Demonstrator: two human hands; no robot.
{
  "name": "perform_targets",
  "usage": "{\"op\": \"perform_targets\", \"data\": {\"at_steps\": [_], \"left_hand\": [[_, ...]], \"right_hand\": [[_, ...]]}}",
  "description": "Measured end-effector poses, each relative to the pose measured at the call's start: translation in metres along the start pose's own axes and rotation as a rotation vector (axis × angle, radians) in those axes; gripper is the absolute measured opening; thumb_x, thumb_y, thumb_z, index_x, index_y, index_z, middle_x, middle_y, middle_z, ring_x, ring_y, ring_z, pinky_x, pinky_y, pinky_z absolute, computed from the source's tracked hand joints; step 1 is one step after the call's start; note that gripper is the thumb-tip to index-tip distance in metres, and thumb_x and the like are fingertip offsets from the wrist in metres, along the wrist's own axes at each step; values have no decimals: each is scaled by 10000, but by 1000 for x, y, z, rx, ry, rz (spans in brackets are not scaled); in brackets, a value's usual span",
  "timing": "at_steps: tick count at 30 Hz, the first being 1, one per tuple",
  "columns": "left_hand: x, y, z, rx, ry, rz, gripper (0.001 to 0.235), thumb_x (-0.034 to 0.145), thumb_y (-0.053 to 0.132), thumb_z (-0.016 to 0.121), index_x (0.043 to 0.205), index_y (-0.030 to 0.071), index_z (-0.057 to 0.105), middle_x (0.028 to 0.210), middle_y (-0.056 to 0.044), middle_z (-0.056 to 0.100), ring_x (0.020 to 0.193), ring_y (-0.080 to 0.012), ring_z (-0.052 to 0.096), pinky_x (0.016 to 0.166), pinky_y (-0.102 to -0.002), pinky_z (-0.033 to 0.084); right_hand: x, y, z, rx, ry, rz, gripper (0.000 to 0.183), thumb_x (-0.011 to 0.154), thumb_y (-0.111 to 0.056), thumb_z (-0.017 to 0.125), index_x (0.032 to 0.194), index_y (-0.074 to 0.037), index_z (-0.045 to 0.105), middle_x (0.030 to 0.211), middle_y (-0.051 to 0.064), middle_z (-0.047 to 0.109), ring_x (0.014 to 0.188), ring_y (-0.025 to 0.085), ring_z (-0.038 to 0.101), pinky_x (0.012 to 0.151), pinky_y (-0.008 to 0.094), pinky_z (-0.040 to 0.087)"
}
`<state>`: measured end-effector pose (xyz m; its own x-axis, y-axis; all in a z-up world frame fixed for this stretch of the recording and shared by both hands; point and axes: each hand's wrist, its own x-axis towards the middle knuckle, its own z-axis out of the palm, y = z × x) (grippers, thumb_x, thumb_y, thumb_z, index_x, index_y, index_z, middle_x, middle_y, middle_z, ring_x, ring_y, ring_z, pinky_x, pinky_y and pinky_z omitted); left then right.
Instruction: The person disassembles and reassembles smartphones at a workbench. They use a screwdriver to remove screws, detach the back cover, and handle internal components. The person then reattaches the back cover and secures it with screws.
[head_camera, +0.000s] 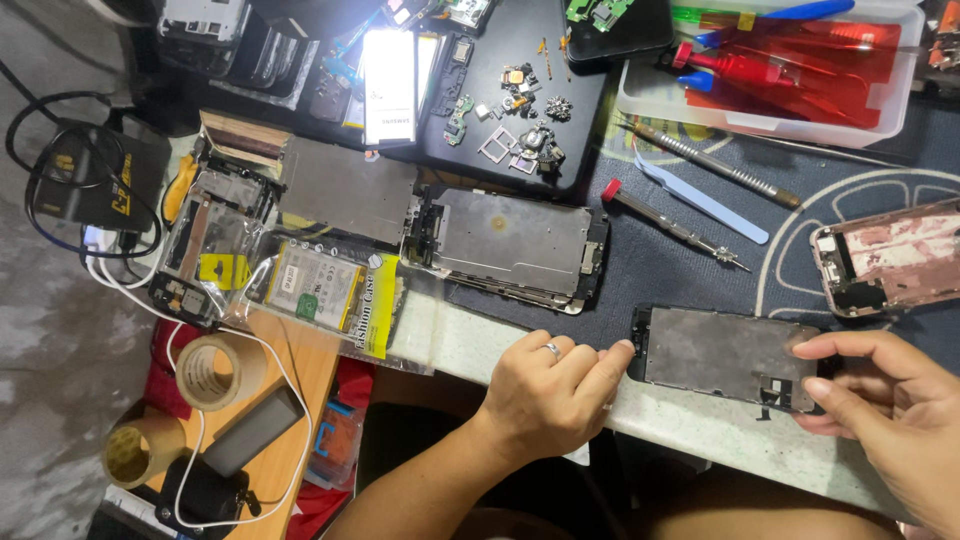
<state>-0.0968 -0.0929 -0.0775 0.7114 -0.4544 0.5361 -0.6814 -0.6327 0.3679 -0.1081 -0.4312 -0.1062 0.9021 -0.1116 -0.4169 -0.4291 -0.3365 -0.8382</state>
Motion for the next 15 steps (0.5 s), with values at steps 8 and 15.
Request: {"op": "perform_targets", "data": {"at_steps": [8,15], "left_hand": [[2,3,4,60,-76,-19,308,855,95,699,1157,37,723,745,4,551,628,-168,532,617,-331,380],[12,2,-5,-172,1,-99,324,807,54,716,1130,60,712,746,4,574,660,-186,593,639,-352,431]], "right_hand": [[-1,16,-4,-4,-21,-9,324,963,49,664,1283,4,692,975,163,714,804,171,695,779,371,637],[0,7,-3,-69,-161,-44,322,969,-36,711,1278,-87,636,899,142,669,785,159,663,701,322,614]]}}
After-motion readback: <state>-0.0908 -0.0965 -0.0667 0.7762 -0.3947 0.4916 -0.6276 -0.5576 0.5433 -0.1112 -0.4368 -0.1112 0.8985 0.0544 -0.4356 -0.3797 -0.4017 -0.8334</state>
